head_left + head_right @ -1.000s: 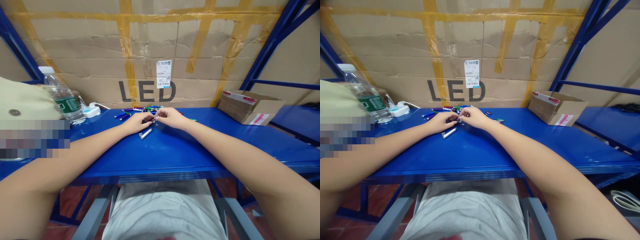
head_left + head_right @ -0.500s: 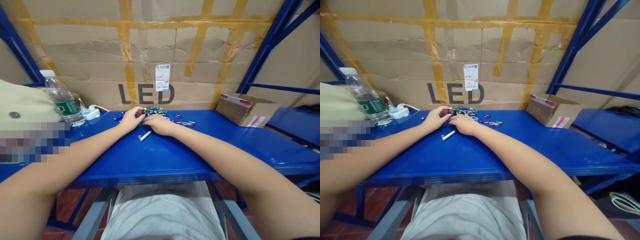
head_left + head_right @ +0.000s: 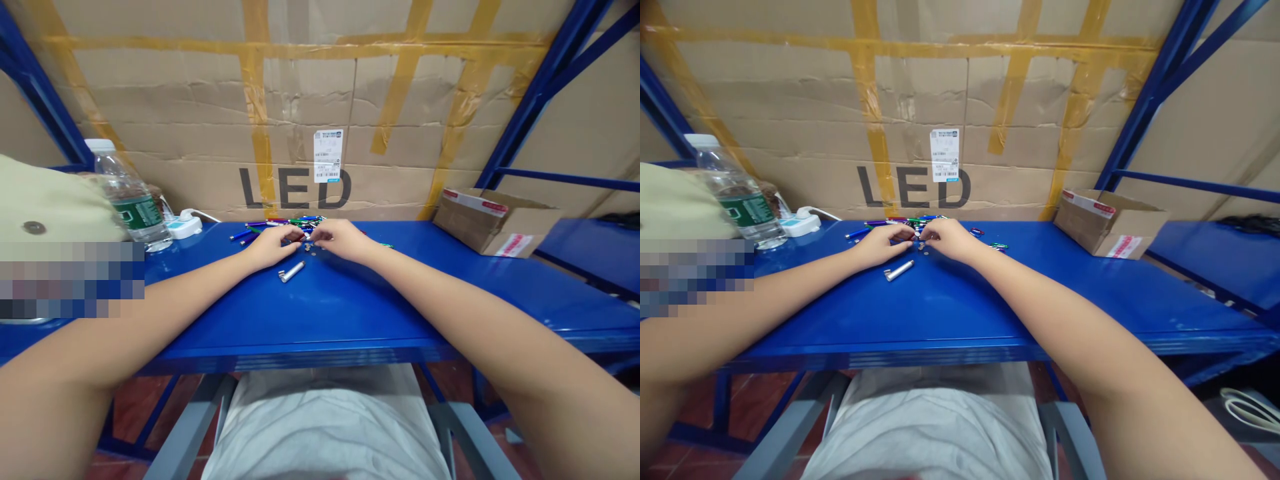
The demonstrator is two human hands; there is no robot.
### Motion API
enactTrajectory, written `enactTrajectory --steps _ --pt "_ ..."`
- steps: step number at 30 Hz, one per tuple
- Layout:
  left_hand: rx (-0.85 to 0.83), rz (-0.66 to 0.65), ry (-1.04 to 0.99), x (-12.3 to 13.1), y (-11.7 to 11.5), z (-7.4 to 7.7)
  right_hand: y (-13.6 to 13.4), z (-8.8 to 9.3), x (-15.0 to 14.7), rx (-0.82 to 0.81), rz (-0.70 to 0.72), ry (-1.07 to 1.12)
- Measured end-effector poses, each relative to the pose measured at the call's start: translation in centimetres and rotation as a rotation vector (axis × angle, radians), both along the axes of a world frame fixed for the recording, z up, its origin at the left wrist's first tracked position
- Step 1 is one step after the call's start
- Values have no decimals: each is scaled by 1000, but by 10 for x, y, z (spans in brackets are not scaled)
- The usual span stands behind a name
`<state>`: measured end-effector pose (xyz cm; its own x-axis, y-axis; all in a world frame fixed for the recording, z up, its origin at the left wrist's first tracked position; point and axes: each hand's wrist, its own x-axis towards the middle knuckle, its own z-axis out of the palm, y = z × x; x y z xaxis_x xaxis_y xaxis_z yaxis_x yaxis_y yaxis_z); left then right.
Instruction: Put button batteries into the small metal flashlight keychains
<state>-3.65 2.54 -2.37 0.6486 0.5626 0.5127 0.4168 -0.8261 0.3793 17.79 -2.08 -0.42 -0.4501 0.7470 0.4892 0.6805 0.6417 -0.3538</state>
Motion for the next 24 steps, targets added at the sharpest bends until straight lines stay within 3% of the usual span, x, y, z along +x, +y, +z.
enactTrajectory --steps 5,12,20,24 --pt "83 -19 87 0 -2 2 -5 7 10 -224 -114 273" --pt "215 -130 125 0 -3 1 -1 -2 2 -301 -10 366" --pt "345 -171 63 -4 -1 0 -5 -1 1 -370 43 398" --pt "498 -199 17 -6 -3 0 -7 -3 0 -541 63 594"
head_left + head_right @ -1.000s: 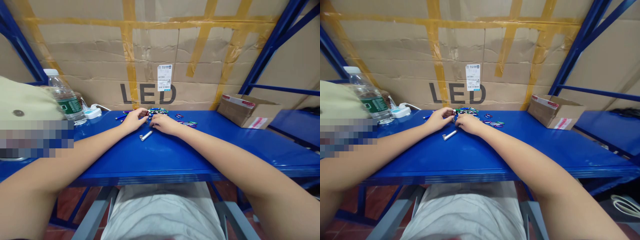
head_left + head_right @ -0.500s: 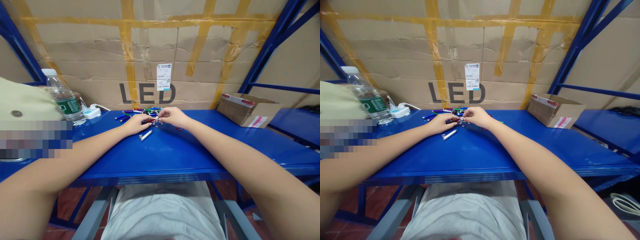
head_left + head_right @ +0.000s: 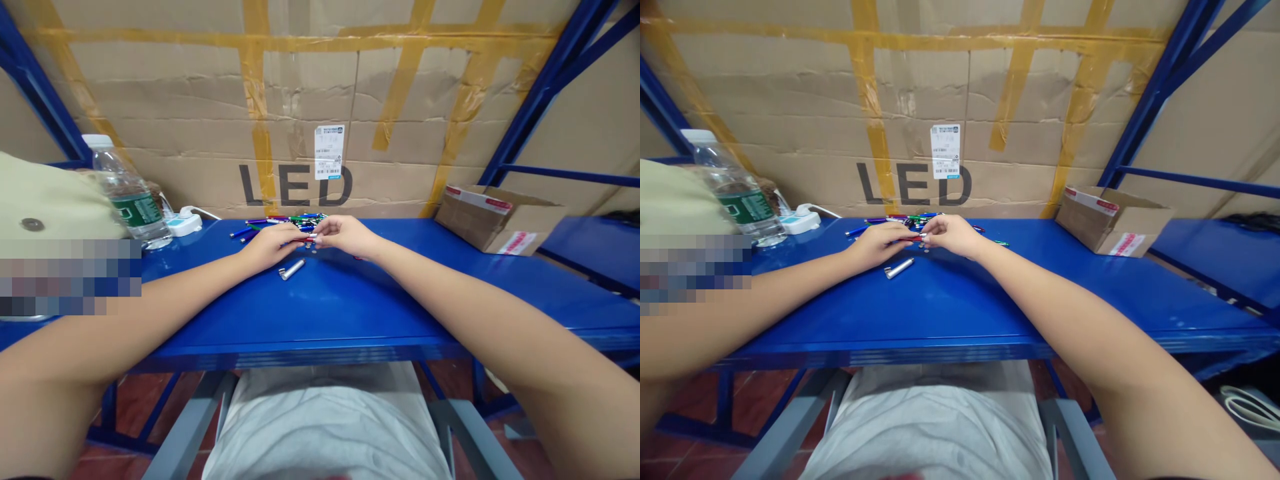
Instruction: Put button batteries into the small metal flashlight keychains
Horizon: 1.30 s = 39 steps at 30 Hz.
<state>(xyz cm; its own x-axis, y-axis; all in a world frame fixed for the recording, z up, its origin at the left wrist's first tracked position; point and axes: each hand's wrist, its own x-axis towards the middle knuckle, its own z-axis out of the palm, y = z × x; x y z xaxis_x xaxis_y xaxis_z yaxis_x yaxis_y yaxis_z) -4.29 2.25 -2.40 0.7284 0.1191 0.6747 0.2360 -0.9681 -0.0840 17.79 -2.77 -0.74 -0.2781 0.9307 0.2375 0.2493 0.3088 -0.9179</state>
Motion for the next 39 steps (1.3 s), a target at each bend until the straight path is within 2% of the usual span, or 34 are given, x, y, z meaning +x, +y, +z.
enactTrajectory --steps 4,7,11,14,22,26,29,31,33,35,39 --pt "182 67 -24 -1 -6 2 -3 0 1 -261 80 222" --pt "152 115 -35 1 -6 3 -4 3 -2 -296 90 287" --pt "-112 93 -87 5 2 1 -4 6 -7 -168 -83 187" --pt "-270 118 -101 6 7 0 -1 4 -7 -50 -121 50" --pt "-437 129 -145 5 -1 2 5 0 -1 446 -155 -447" --pt "-647 116 -174 7 -3 2 -2 9 -2 603 -176 -662" --pt "-656 117 -171 8 -4 1 -5 13 -3 631 -178 -742" --pt "-559 132 -160 8 -4 1 -5 12 -4 593 -174 -728" --pt "-416 130 -156 7 -4 1 -6 9 -6 495 -170 -616" --pt "-247 93 -139 4 -3 1 -6 6 -8 300 -143 -423" --pt "57 41 -62 -1 -3 4 -8 4 -11 -196 -19 -7"
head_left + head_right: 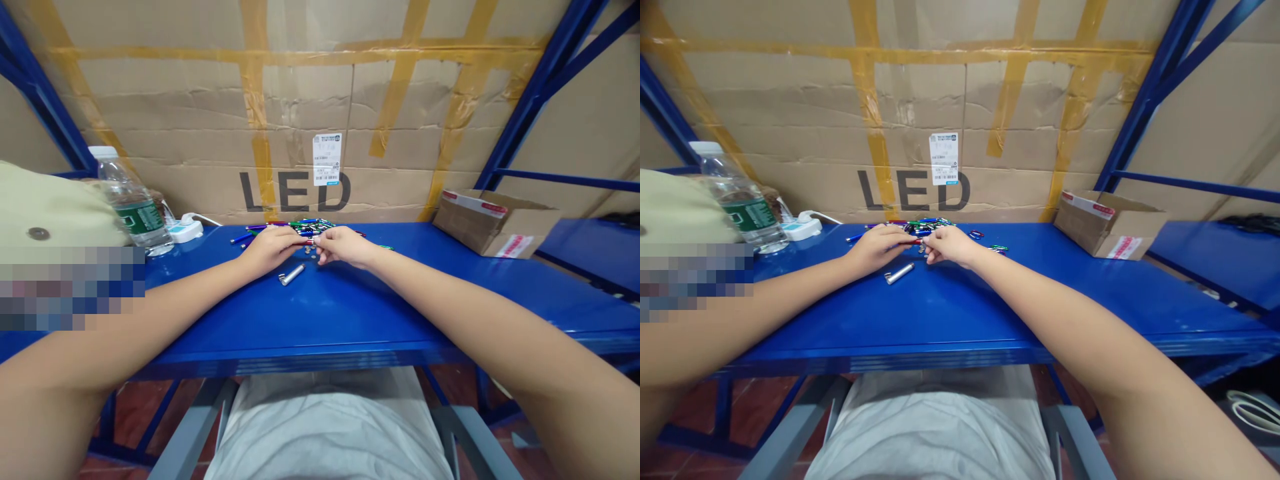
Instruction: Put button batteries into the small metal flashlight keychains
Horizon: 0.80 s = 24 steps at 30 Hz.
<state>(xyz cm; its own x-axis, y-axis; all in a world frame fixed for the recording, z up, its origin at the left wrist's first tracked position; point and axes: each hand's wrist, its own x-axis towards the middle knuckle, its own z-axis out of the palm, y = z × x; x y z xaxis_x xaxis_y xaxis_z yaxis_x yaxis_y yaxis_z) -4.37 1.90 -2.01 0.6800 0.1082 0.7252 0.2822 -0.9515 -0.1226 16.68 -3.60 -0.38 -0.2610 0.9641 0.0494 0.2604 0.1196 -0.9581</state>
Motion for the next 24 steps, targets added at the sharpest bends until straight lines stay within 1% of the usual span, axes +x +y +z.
enactTrajectory --steps 1,3,5,6,8,10,12,13,14,17,19,22,24 --pt "47 9 13 -1 0 1 -1 0 0 -83 17 73" --pt "85 32 23 -1 -1 3 -2 2 -2 -172 32 154" --pt "39 29 27 0 0 4 -1 2 -3 -166 23 135" --pt "-13 25 21 1 1 4 -1 2 -3 -126 16 86" --pt "-138 28 -1 3 4 3 2 2 -1 46 -17 -106" --pt "-247 44 -23 5 6 1 5 1 3 323 -41 -384" --pt "-320 54 -28 6 8 0 8 1 8 587 -30 -646" --pt "-348 51 -24 6 8 -1 9 1 11 671 -12 -746" --pt "-368 46 -19 6 8 -1 9 2 13 716 5 -823" --pt "-381 26 -7 5 5 -1 6 5 15 731 22 -962" --pt "-344 0 4 4 4 -1 3 6 15 741 33 -980" --pt "-269 -47 27 3 1 -2 0 5 13 741 101 -888" --pt "-222 -63 25 2 0 -2 -2 2 12 661 139 -747"
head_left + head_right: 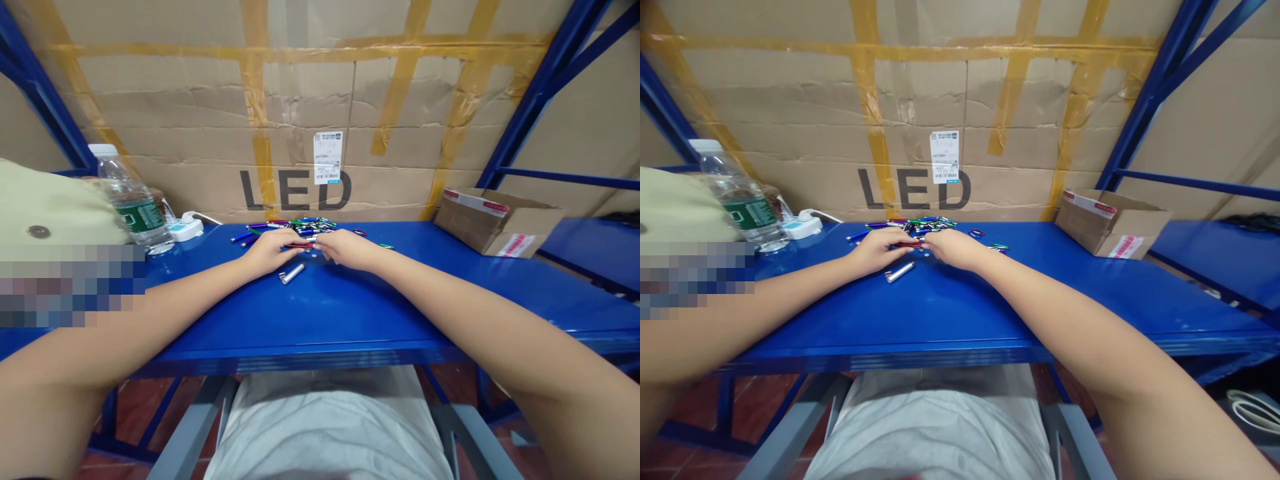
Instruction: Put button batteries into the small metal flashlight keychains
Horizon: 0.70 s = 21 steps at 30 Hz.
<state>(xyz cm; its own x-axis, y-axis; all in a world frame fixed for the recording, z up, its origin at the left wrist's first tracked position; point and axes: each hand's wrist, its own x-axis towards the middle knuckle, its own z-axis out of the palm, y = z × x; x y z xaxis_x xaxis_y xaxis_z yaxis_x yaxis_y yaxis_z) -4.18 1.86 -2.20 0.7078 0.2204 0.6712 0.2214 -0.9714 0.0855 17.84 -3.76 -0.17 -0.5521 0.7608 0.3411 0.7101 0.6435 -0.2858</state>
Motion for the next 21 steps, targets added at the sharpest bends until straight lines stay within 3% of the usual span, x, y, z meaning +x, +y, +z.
enactTrajectory --steps 5,8,11,17,21 --pt "146 104 -86 2 -7 4 -1 -3 -7 -500 41 546" --pt "146 123 -116 4 -10 7 -1 0 -9 -674 49 681" --pt "80 61 -127 7 -11 6 0 1 -5 -549 -3 519" --pt "-98 69 -156 11 -15 4 0 0 3 50 22 169" --pt "-141 88 -174 12 -19 5 -2 0 -3 185 -82 87"
